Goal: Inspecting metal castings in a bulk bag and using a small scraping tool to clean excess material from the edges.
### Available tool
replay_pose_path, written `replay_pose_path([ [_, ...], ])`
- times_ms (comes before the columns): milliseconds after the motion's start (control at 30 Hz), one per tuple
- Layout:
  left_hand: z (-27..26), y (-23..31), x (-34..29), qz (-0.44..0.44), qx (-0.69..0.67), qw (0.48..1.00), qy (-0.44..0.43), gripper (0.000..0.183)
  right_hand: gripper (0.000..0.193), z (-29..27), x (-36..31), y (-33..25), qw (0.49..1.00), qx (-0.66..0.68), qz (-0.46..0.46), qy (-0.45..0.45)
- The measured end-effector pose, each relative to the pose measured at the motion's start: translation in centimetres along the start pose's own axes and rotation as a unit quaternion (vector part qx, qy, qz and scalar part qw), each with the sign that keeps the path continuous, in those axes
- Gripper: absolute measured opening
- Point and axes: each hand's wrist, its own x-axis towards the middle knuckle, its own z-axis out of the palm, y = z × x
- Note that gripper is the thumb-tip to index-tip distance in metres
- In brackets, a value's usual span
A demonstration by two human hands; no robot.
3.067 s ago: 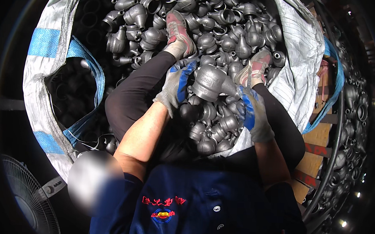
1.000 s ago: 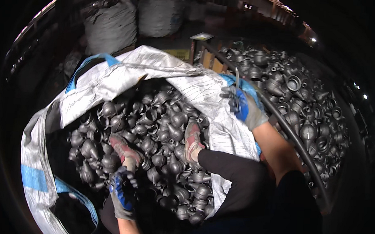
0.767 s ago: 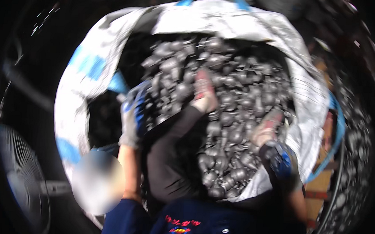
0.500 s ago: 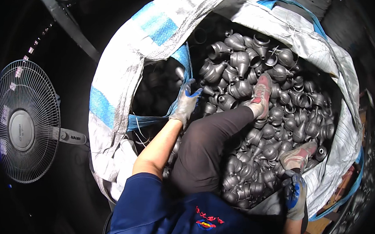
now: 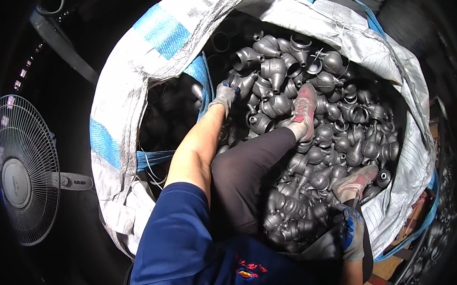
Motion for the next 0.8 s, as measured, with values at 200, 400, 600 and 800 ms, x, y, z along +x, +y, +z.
replay_pose_path([
  [200, 0.9, 2.0, -3.8, 0.061, -0.165, 0.983, -0.058, 0.009, 0.032, 0.7, -1.2, -0.7, 0.997, -0.007, -0.046, 0.065],
  [400, -5.4, 13.2, -15.2, 0.047, -0.292, 0.91, -0.289, 0.019, 0.031, 3.3, -1.1, -2.3, 0.989, -0.081, -0.118, 0.026],
  [600, -1.4, 16.2, -21.3, 0.47, -0.087, 0.823, -0.307, 0.031, 0.038, 6.6, -1.6, -5.3, 0.986, 0.134, -0.081, -0.052],
  [800, 2.8, 16.5, -27.0, 0.571, -0.026, 0.751, -0.33, 0.048, 0.023, 3.3, -0.7, -0.8, 0.979, 0.188, -0.075, -0.015],
])
